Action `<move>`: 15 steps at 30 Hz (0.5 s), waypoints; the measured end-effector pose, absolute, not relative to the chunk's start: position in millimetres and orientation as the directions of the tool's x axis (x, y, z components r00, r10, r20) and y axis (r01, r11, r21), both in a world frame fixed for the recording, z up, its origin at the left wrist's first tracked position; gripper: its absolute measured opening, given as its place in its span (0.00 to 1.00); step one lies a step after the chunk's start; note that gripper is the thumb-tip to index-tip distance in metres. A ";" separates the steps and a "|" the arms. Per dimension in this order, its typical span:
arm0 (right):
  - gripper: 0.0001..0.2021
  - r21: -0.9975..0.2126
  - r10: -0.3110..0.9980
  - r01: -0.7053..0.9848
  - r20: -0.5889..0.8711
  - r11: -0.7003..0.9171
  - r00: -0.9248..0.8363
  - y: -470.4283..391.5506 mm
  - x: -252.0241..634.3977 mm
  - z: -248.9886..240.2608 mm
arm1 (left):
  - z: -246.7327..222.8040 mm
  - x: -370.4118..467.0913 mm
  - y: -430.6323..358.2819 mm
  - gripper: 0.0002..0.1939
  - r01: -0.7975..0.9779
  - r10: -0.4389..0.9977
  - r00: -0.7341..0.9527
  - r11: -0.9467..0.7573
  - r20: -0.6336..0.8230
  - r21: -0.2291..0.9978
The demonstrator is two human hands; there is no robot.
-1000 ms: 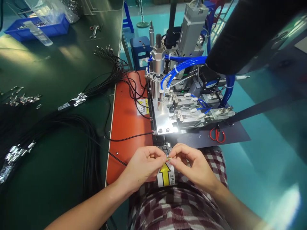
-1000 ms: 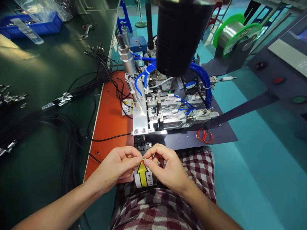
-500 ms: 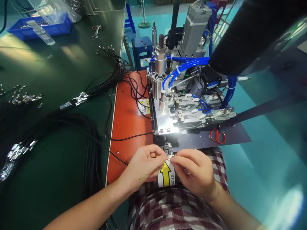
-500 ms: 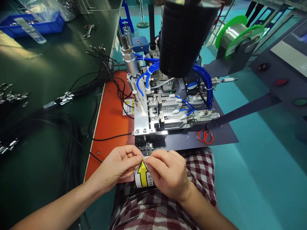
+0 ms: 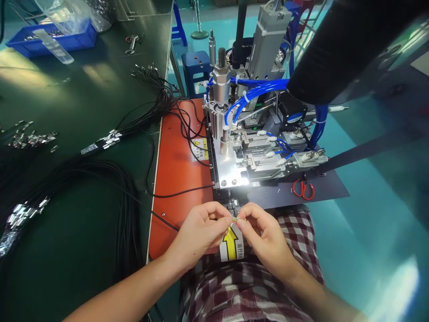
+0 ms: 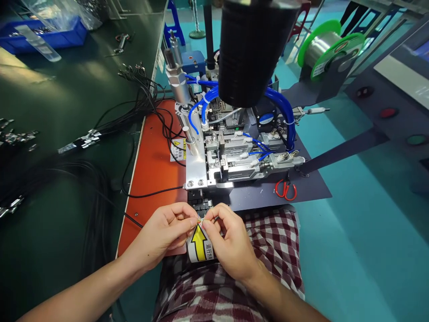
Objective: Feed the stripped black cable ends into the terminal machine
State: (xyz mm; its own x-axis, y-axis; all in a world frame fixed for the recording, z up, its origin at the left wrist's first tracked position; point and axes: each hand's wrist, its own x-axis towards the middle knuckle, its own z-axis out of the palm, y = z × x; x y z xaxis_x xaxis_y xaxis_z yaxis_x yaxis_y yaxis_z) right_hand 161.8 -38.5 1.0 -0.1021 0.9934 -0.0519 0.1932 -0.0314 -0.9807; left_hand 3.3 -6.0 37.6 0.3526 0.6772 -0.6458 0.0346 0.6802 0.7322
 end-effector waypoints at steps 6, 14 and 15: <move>0.08 -0.974 0.967 0.027 -0.226 -0.225 -0.114 -38.9 160.1 7.6 | 37.7 2.4 -6.2 0.09 0.037 0.695 0.351 0.659 -0.627 0.751; 0.06 -0.977 0.973 0.022 -0.212 -0.211 -0.094 -37.1 162.6 11.7 | 39.3 3.9 -6.2 0.08 0.036 0.693 0.328 0.670 -0.642 0.741; 0.07 -0.971 0.966 0.005 -0.238 -0.239 -0.103 -36.4 162.9 11.9 | 39.3 3.8 -6.3 0.08 0.036 0.694 0.326 0.669 -0.642 0.742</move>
